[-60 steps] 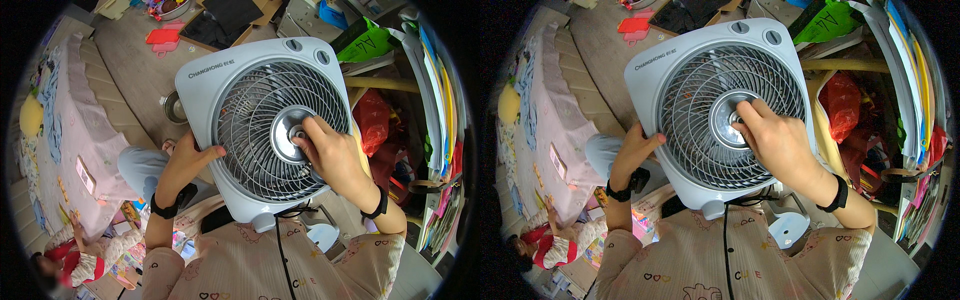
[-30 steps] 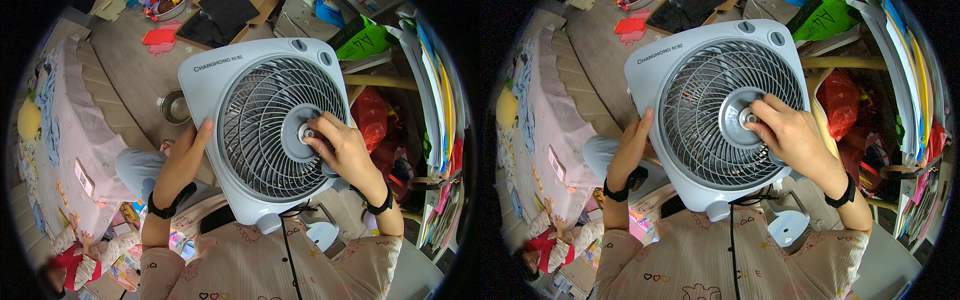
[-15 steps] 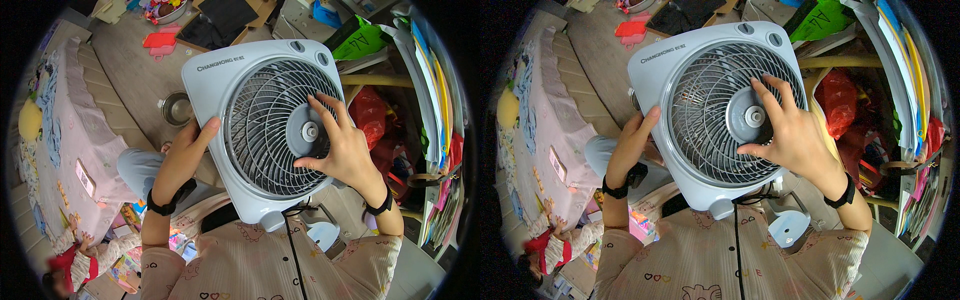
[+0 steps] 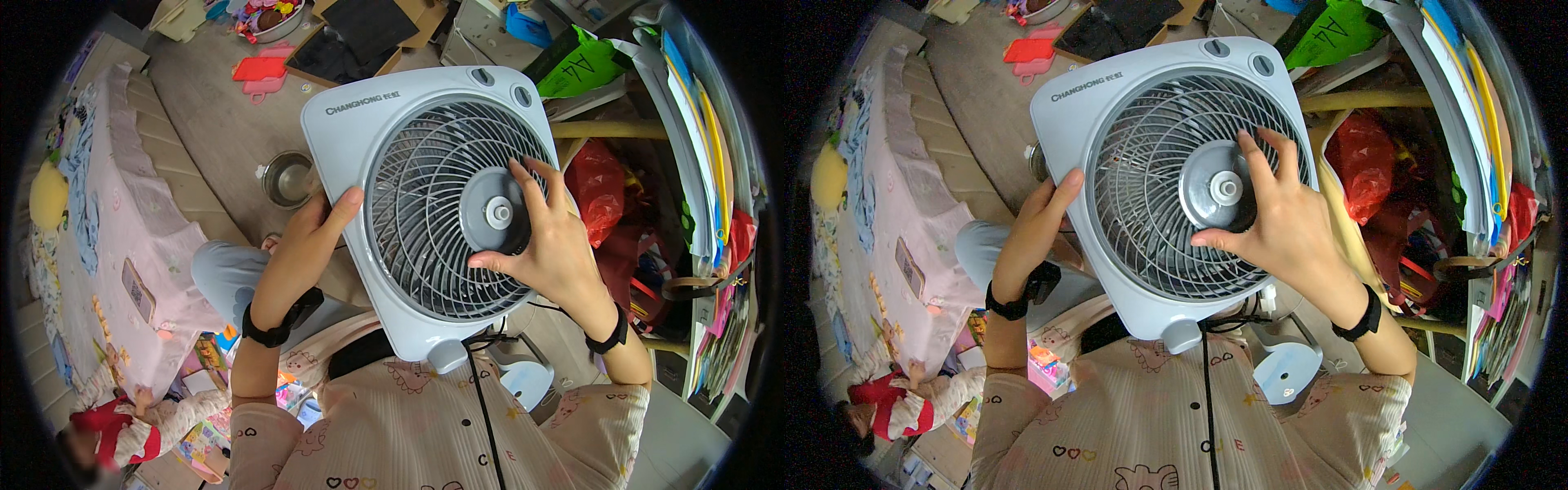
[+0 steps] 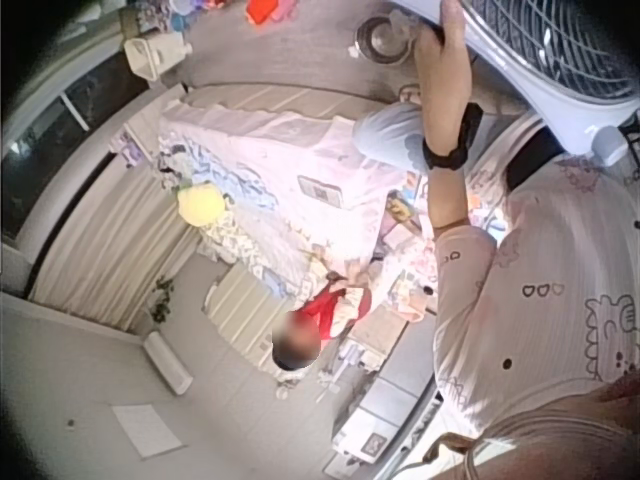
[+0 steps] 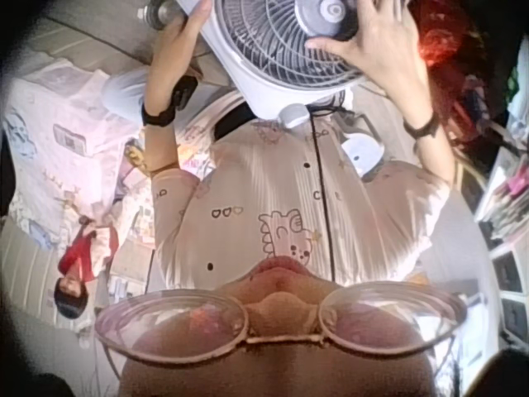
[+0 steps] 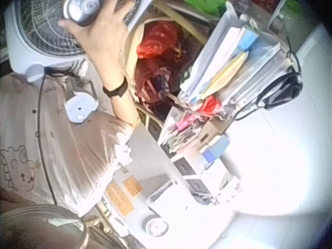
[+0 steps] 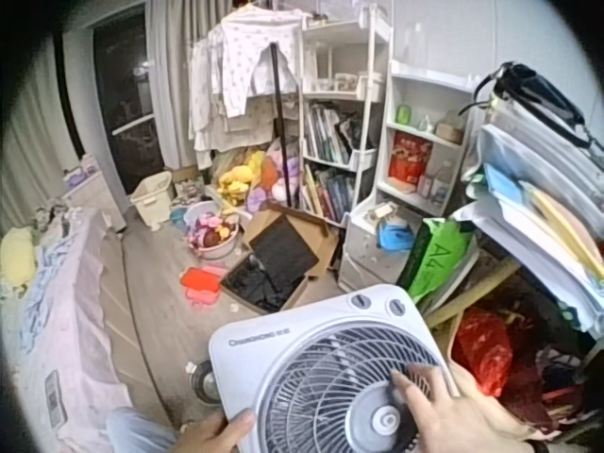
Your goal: The person reassembles a small square fan by placing the fan blade, securing the front grille, and tightening the central cap. They also wipe the fan blade with a cloth during the process.
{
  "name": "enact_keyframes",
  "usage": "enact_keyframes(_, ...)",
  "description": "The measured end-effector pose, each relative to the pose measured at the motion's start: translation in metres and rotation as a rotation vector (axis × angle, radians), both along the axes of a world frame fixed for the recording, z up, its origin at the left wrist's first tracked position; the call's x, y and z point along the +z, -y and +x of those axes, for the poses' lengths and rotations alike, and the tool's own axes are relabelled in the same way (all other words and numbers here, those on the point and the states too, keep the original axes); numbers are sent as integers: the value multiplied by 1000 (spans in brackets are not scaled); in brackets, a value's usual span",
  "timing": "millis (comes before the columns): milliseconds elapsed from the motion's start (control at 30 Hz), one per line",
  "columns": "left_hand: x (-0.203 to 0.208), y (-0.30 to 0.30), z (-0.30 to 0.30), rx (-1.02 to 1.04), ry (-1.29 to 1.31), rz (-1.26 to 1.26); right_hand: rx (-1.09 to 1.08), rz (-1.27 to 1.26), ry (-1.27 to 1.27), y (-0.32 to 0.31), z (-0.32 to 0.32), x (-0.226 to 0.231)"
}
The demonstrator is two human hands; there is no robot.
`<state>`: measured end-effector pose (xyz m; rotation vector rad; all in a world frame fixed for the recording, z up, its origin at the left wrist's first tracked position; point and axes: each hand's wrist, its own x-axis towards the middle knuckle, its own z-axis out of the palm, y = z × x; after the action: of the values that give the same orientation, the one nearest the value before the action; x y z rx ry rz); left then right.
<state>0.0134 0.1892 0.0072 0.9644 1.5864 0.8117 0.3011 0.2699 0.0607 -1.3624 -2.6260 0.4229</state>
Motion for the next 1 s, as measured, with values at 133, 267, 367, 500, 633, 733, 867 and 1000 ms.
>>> enact_keyframes(133, 0, -1, -2, -31, -25, -38, 46, -59, -29, -6, 1, -3)
enact_keyframes(267, -5, -2, -2, 1, -3, 38, 193, -135, -31, -13, 8, -2)
enact_keyframes(367, -4, 1, -2, 4, 40, 8, 143, -181, -121, -11, 11, -5)
enact_keyframes(500, -3, 4, -4, 16, 33, -29, 80, -50, -182, -5, 21, -5)
enact_keyframes(633, -5, 5, -6, 48, 81, -84, -9, 6, -121, -1, 44, 1)
enact_keyframes(733, -7, 7, -8, 45, 75, -61, -14, -12, -27, -1, 58, 0)
enact_keyframes(867, -9, 7, -10, 41, 97, -58, 71, 7, 0, -6, 62, -9)
enact_keyframes(1000, -9, 9, -10, 28, 79, -26, 148, 73, 35, -13, 59, -13)
